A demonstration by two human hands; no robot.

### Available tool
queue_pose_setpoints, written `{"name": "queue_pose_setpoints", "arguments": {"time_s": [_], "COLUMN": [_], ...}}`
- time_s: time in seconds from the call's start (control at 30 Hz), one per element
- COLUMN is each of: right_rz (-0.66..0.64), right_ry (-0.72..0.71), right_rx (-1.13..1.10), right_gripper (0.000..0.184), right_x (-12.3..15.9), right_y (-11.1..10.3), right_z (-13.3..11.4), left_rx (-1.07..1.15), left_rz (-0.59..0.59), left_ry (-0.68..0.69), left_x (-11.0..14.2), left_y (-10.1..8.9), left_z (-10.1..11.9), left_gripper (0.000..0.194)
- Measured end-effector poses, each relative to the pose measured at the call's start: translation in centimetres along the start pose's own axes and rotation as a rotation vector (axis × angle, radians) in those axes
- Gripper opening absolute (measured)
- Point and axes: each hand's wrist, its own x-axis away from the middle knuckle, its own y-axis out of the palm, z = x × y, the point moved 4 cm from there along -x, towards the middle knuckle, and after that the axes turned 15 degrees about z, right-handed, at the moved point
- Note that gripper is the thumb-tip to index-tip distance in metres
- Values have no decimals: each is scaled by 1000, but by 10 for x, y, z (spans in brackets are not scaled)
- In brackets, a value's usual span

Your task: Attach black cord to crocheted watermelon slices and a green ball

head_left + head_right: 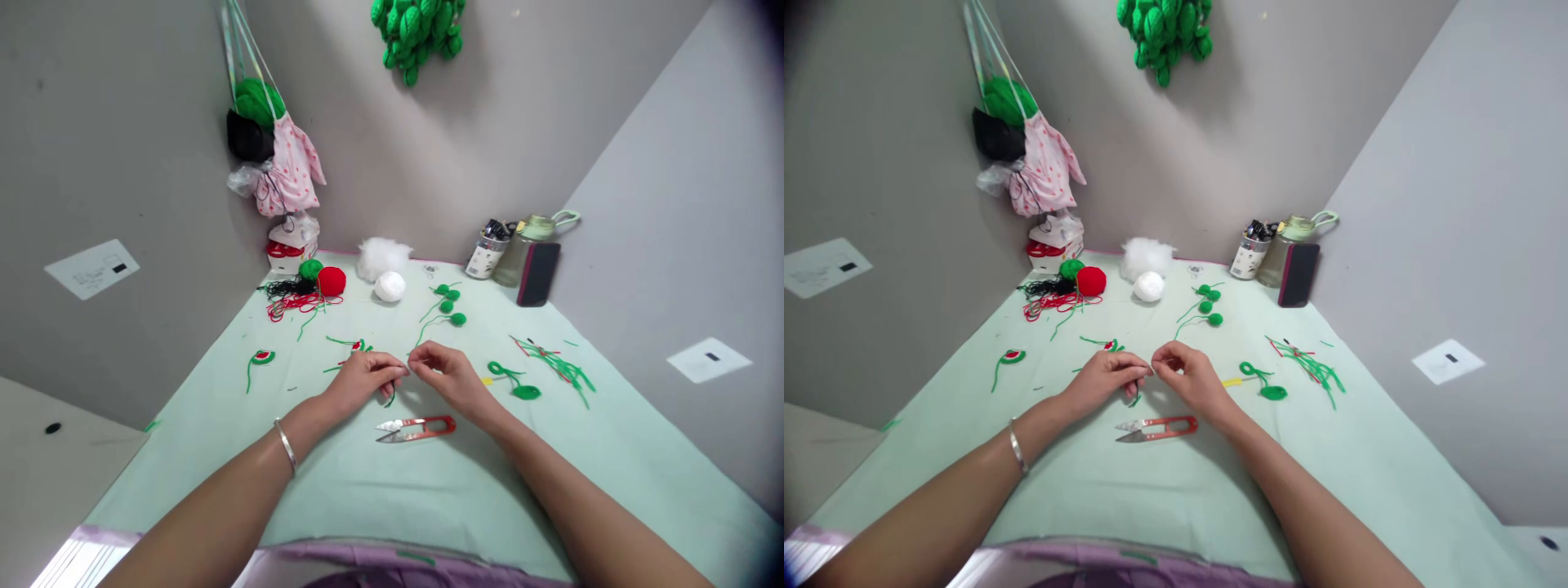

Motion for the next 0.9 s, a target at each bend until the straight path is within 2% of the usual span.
{"name": "queue_pose_setpoints", "arguments": {"time_s": [0.13, 0.23, 0.37, 0.63, 0.9], "right_rz": [18, 18, 36, 196, 241], "right_ry": [199, 296, 377, 448, 447], "right_rx": [-281, -495, -652, -784, -794], "right_gripper": [17, 20, 25, 28, 27], "right_x": [-4, -4, -6, -16, -19], "right_y": [-6, -7, -11, -28, -34], "right_z": [6, 7, 7, 16, 21], "left_rx": [63, 100, 95, 80, 58], "left_rz": [-70, -112, -158, -161, -168], "left_ry": [-60, -107, -117, -171, -133], "left_x": [1, 0, -1, -2, -4], "left_y": [0, -2, -3, -3, -6], "left_z": [3, 2, -3, -2, -5], "left_gripper": [33, 33, 33, 31, 27]}}
